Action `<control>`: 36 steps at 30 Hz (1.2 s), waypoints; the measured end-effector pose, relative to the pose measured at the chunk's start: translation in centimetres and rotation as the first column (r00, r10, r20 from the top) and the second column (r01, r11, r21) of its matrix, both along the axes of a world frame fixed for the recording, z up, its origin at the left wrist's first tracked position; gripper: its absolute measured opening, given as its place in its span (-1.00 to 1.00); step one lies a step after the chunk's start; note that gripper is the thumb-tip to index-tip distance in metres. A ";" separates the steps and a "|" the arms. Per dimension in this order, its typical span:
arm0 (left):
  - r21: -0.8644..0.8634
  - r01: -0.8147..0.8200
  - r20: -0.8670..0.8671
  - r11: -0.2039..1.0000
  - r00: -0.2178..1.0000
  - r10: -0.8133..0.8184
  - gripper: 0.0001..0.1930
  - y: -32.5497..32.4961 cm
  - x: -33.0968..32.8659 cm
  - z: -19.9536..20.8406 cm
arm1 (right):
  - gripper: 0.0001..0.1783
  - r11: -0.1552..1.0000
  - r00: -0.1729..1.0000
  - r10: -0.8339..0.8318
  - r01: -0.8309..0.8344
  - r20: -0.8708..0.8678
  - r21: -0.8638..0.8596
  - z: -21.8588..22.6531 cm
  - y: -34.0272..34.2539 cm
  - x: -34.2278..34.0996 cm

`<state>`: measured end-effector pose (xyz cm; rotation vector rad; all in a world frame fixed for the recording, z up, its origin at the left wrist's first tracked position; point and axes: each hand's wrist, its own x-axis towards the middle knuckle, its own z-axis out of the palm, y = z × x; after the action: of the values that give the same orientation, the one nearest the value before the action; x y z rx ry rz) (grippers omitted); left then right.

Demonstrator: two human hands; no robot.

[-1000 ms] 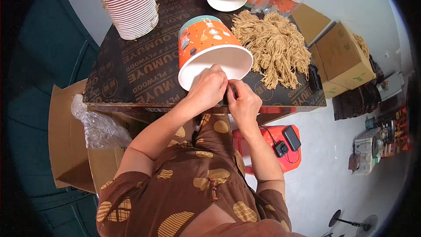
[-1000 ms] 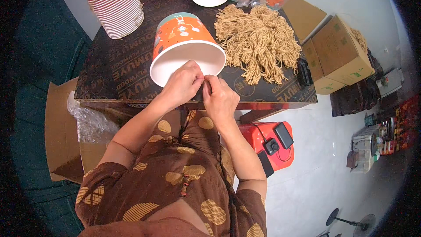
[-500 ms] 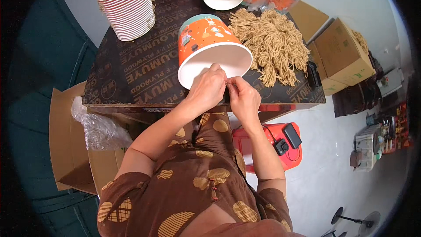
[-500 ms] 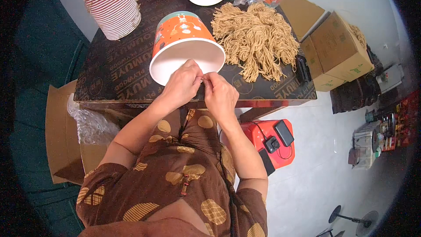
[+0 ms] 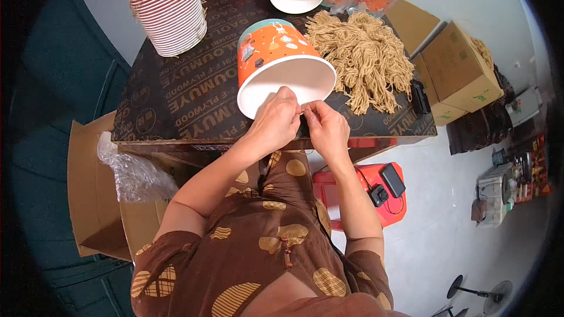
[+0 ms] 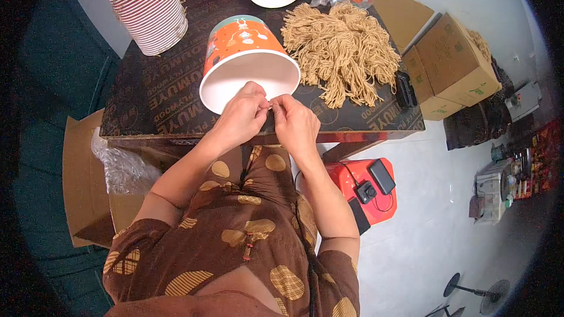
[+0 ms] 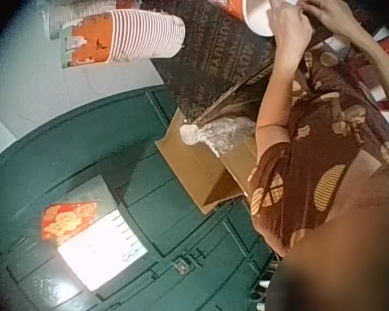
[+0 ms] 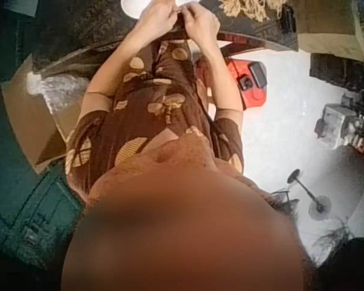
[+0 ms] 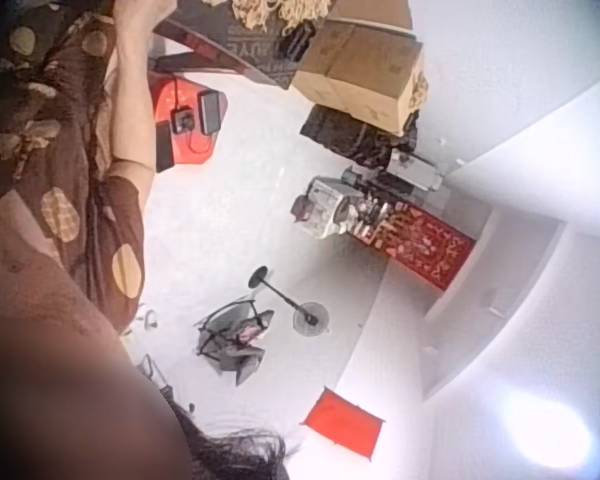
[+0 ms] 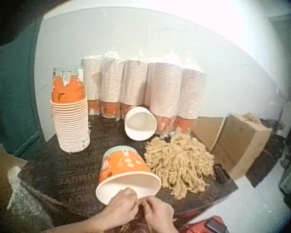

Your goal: Attaching handle strings to decorative paper buckets.

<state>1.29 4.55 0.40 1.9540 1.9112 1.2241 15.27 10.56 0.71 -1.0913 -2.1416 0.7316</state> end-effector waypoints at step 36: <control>-0.049 -0.085 0.023 0.995 0.996 0.086 -0.94 1.0 -0.2 0.4 | -0.93 0.933 0.994 0.105 -0.090 -0.024 0.348 -0.9 -0.5 2.9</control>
<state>1.05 5.57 0.80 1.8427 2.0116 1.2066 18.14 10.11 -0.21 -0.7798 -2.1945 0.3926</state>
